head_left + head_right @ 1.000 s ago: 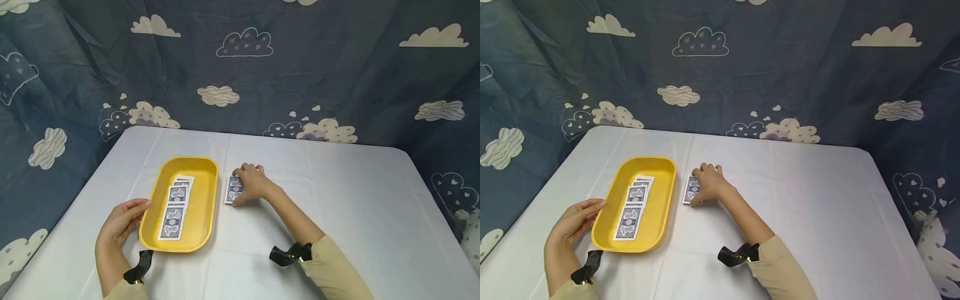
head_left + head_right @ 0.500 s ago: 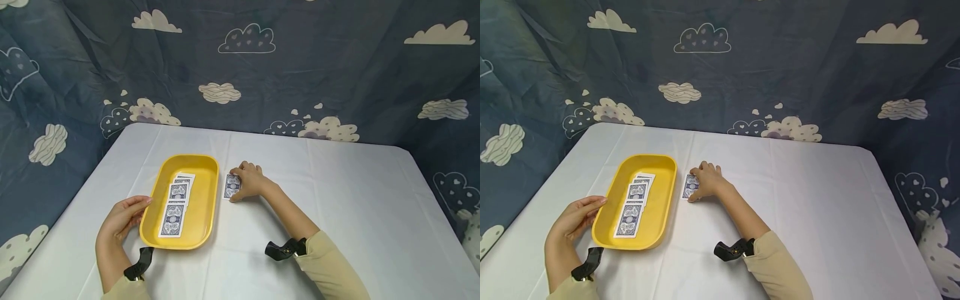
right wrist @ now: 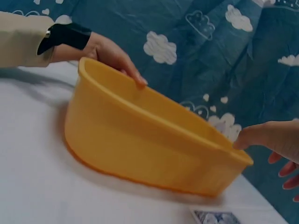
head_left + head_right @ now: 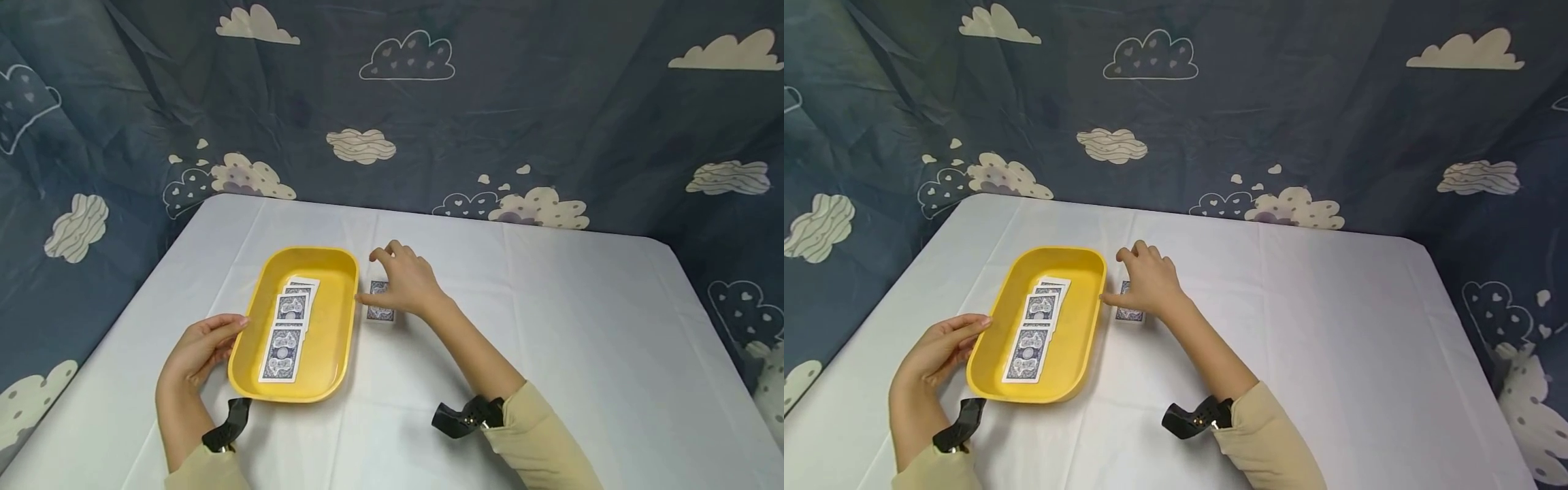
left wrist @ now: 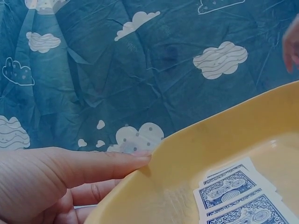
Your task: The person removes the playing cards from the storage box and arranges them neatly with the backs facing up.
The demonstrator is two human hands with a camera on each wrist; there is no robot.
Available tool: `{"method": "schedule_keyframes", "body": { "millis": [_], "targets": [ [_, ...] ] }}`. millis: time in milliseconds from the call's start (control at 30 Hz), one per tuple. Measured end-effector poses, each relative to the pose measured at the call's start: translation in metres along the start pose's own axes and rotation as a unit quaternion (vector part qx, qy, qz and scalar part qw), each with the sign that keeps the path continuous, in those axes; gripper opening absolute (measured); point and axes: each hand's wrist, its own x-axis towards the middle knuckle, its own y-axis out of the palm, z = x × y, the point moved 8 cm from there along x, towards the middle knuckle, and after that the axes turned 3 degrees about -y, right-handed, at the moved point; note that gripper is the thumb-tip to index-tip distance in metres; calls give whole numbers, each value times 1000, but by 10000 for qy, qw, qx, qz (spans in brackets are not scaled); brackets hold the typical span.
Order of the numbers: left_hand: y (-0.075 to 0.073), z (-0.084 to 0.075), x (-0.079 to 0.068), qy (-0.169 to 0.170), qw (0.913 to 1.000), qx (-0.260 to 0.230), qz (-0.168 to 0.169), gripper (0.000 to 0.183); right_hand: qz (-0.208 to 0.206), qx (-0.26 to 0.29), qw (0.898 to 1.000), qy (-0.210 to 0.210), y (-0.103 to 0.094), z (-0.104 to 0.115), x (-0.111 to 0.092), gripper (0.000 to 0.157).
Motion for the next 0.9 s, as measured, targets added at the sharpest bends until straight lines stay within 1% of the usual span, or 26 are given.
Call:
{"method": "schedule_keyframes", "body": {
  "millis": [167,233,333,400,467,567,667,767,900],
  "targets": [
    [0,0,0,1,10000,-25,0,7,-94,-72,9999,-112,-13,25,3,61],
    [0,0,0,11,10000,-41,6,7,-66,-148,9996,-248,-13,39,4,63],
    [1,0,1,39,10000,-48,21,6,44,-268,9983,-510,-7,61,5,65],
    [3,-1,2,63,10000,-45,31,7,150,-327,9970,-686,1,76,6,67],
    [4,-1,3,95,9999,-23,28,7,341,-301,9953,-851,11,90,8,68],
    [6,-1,5,125,9999,-35,17,6,763,-269,9912,-1048,34,106,10,72],
    [9,-1,6,120,9998,-108,76,4,1229,-400,9856,-1094,60,116,10,75],
    [10,-1,6,118,9997,-187,118,4,1565,-639,9798,-1067,80,124,10,85],
    [5,-1,3,106,9997,-224,35,5,1764,-880,9738,-1134,94,136,9,101]
  ]
}}
